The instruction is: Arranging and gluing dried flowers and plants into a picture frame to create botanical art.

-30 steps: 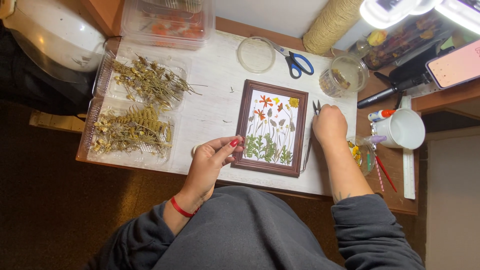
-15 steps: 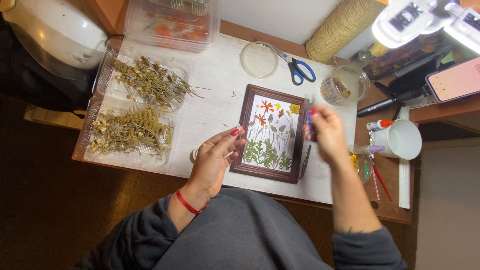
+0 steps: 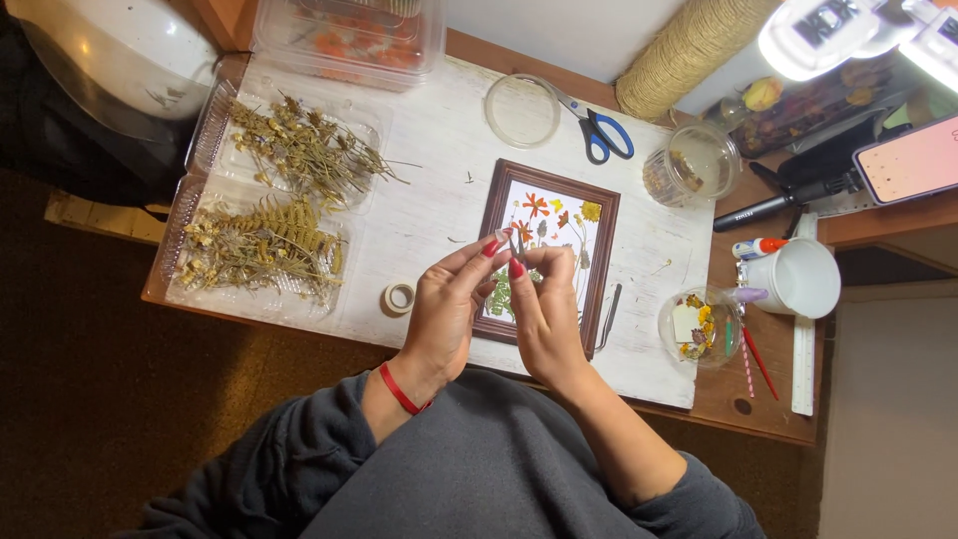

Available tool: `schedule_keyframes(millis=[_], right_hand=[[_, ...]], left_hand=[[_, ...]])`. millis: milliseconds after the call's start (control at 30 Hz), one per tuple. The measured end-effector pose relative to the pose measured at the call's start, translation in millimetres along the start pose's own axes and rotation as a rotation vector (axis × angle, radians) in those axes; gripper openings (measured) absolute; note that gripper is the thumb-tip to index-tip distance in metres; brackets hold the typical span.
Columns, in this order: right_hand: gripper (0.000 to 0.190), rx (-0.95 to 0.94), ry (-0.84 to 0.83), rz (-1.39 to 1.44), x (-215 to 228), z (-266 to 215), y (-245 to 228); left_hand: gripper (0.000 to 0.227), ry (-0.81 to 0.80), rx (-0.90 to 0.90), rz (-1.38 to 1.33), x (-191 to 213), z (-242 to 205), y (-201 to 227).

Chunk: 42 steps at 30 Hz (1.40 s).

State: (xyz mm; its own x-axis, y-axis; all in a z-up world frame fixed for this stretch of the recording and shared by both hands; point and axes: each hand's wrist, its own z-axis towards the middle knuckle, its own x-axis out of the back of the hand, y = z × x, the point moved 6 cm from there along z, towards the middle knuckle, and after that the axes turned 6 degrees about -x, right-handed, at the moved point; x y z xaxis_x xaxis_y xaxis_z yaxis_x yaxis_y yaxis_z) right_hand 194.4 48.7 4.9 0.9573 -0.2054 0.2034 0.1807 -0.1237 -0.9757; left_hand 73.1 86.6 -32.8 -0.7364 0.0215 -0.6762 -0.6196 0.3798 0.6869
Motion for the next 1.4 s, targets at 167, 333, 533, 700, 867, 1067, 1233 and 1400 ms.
schedule_keyframes(millis=[167,333,533,700,867,1067,1233,1400], right_hand=[[0.020,0.192,0.036,-0.179,-6.0,-2.2,-11.7],[0.022,0.157,0.058,-0.310,-6.6,-1.9,-17.9],[0.020,0.188,0.096,-0.350,-3.7,-2.2,-18.4],[0.021,0.222,0.099,-0.410,-7.0,-3.0,-25.7],[0.022,0.219,0.110,-0.461,-8.1,-2.7,-26.4],[0.021,0.271,0.098,-0.409,-9.7,-3.2,-27.6],[0.020,0.340,0.119,-0.379,-8.1,-3.9,-29.6],[0.022,0.268,0.129,-0.443,-9.0,-2.4,-29.5]], left_hand=[[0.025,-0.038,-0.032,-0.006,1.2,-2.4,2.0],[0.026,-0.036,-0.048,0.017,7.0,-2.4,-3.3],[0.026,-0.037,-0.022,-0.029,1.5,-4.0,7.6],[0.025,-0.065,-0.017,-0.091,5.9,-1.9,-1.6],[0.025,-0.061,-0.006,-0.114,5.2,-1.9,1.1],[0.024,-0.065,0.007,-0.113,6.6,-1.8,-0.8],[0.024,-0.066,0.041,-0.092,4.5,-2.7,1.2],[0.023,-0.041,0.071,-0.120,7.8,-1.3,-5.8]])
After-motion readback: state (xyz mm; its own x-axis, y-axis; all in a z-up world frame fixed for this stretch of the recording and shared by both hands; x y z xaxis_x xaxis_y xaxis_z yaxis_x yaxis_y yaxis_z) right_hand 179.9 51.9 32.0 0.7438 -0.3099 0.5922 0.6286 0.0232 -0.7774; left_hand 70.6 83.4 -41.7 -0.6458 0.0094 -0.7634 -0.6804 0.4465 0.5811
